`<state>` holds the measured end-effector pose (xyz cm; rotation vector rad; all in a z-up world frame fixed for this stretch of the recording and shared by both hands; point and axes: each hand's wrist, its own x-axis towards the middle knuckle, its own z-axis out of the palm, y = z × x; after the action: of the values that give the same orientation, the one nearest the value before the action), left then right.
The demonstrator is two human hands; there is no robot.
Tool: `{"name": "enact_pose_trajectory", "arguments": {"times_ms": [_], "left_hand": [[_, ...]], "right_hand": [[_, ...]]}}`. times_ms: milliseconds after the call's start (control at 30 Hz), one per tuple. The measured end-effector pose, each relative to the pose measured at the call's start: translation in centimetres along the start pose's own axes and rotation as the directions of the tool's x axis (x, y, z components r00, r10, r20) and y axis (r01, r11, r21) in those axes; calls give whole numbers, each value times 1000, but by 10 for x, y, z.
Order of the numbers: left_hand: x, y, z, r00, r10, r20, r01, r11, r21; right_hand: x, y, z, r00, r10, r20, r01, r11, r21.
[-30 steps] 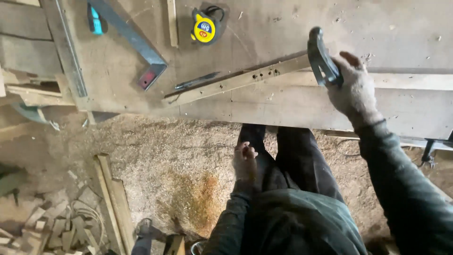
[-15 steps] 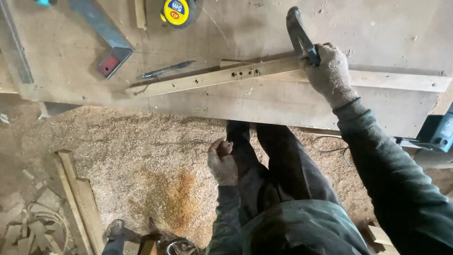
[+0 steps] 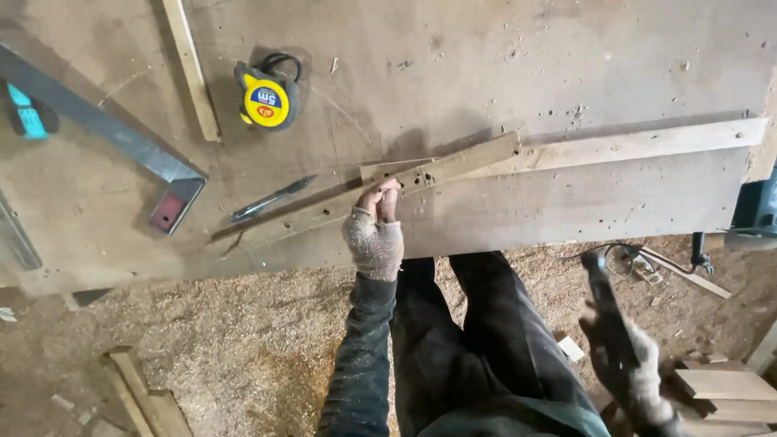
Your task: Measuring wood with a tape measure, marking with a pencil, and hammering nails to join wood pieces.
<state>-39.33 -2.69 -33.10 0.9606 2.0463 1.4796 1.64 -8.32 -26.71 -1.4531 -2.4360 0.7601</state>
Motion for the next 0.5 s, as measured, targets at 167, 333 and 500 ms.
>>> {"name": "enact_pose_trajectory", "arguments": {"times_ms": [167,333,500], "left_hand": [[3,-11,17,996,86,-2,-86,994,69],[7,-15,27,997,75,6,-75,996,54],[7,-17,31,997,74,0,-74,997,9]], "right_hand": [[-113,7,32,980,-96,173,168,868,-467],[-74,-36,41,147,895,420,-850,332,-408],[-73,-36,44,180,847,500,-865,379,-330]]}}
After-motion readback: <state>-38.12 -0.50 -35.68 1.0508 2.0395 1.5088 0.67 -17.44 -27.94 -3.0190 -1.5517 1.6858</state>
